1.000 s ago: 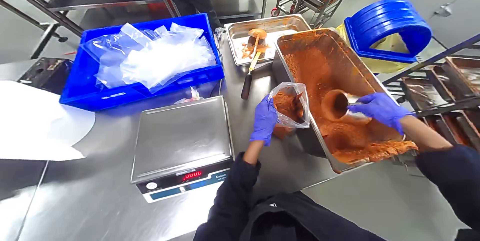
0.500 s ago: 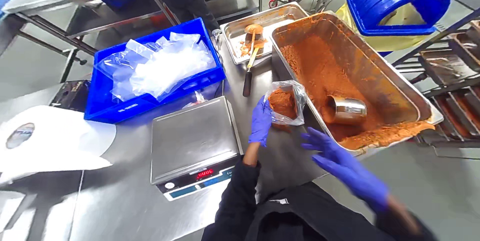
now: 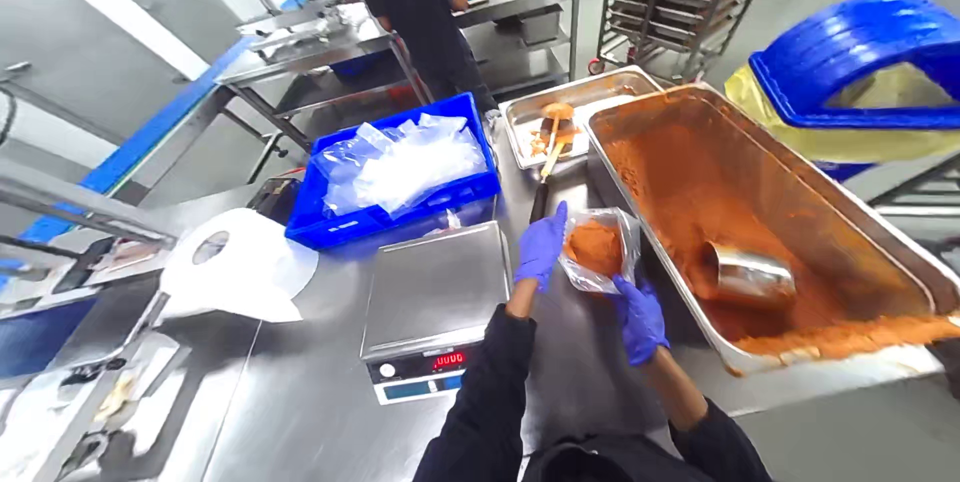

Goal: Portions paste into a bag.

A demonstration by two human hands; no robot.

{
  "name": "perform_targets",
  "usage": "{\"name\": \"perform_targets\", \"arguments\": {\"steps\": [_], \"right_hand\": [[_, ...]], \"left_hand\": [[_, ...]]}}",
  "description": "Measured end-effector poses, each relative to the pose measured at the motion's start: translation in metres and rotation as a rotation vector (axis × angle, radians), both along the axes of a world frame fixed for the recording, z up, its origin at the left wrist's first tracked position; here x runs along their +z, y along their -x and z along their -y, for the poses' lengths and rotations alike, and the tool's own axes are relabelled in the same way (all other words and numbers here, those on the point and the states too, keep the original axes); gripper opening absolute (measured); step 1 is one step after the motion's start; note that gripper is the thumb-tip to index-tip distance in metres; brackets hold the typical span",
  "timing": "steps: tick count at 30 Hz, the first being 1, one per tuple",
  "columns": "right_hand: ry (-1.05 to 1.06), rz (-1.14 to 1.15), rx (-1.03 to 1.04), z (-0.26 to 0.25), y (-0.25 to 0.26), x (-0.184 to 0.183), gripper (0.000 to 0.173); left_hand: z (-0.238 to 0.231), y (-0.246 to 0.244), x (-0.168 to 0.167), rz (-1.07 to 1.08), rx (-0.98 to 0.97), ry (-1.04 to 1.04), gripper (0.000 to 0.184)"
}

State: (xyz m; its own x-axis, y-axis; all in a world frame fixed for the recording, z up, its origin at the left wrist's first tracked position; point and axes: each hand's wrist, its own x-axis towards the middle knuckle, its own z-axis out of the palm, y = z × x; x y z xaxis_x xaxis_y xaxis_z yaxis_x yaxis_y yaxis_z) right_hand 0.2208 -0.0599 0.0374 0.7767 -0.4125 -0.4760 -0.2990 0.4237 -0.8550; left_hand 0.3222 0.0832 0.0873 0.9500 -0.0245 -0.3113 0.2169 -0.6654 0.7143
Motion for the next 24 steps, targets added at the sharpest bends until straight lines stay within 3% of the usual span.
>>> {"name": "perform_targets", "arguments": {"steps": [5, 8, 13, 18, 21, 24], "right_hand": [[0.000, 0.046, 0.043, 0.011, -0.003, -0.005, 0.031], [-0.028, 0.039, 0.062, 0.013, -0.006, -0.011, 0.022], [0.005, -0.004, 0.102, 0.012, -0.005, -0.010, 0.020], [0.067, -0.016, 0.094, 0.008, 0.014, 0.025, 0.013], [0.007, 0.059, 0.068, 0.011, 0.031, 0.063, 0.012], [-0.059, 0.317, 0.146, 0.014, 0.042, 0.106, 0.019]], "left_hand": [[0.025, -0.040, -0.014, -0.069, -0.229, 0.140, 0.076], [0.013, -0.044, -0.011, -0.102, -0.440, 0.104, 0.050], [0.003, -0.029, -0.007, -0.288, -0.236, 0.546, 0.040], [-0.004, -0.022, 0.009, -0.352, 0.052, 0.969, 0.028], [-0.022, 0.002, 0.043, -0.376, 0.090, 1.126, 0.040], [-0.056, 0.034, 0.091, -0.355, 0.047, 1.176, 0.059]]}}
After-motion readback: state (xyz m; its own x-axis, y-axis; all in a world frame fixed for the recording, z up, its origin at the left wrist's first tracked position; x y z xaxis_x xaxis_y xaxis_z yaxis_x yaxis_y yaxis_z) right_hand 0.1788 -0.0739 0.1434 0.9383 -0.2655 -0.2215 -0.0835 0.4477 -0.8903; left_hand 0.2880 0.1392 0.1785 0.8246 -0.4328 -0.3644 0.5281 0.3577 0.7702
